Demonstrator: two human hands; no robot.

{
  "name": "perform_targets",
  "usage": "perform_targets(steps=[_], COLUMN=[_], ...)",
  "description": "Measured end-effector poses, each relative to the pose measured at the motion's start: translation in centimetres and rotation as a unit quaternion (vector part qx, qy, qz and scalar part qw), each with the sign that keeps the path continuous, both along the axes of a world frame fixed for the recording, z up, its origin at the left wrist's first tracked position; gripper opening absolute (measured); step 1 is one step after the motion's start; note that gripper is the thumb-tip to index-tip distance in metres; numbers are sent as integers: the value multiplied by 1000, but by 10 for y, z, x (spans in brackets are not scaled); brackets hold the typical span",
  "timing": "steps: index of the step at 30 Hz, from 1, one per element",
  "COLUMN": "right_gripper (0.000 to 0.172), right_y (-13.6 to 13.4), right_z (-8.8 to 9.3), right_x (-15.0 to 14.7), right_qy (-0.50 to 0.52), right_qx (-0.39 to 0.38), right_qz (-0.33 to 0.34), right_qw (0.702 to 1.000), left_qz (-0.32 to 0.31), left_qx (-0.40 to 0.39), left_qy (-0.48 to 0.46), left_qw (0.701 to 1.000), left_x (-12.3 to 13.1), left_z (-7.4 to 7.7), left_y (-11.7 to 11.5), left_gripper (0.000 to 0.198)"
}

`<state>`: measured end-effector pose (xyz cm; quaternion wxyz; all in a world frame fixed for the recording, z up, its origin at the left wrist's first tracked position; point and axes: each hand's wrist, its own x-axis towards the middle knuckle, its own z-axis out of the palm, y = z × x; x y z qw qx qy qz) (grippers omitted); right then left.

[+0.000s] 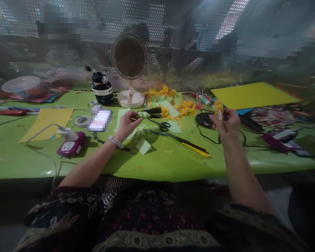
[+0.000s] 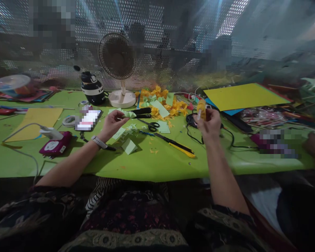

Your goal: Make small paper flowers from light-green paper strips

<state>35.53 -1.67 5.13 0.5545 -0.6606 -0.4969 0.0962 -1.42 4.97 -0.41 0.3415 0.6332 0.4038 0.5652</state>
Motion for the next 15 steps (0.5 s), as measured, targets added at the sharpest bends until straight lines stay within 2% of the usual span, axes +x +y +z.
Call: perform_targets(steps=[1,2,5,7,9,11,15], right_gripper=[38,34,26,26,26,28,32], right_y=[-1,-2,-9,-14,-18,-22,-27], right_z=[3,6,12,13,12,8,-1], right_x=[-12,-24,-62,-86,-108,-129,-160], right_qy=[95,151,173,155,129,109,72], right_qx=[33,46,27,-9,-32,-70,-93], right_qz=[5,47,130,194,227,284,347], right_qw=[995,986,976,969,965,950,930], left_qz=[4,9,26,40,50,56,52], left_qx=[8,16,50,79,104,119,111], left_qy=[2,4,11,22,34,39,19], left_qw=[1000,1000,998,996,993,990,992], left_x=[0,0,0,-1,-1,-1,1], left_z=[1,1,3,6,8,9,11], left_y=[-1,-2,-4,-6,-8,-10,-13], left_gripper=[20,19,17,17,18,19,19])
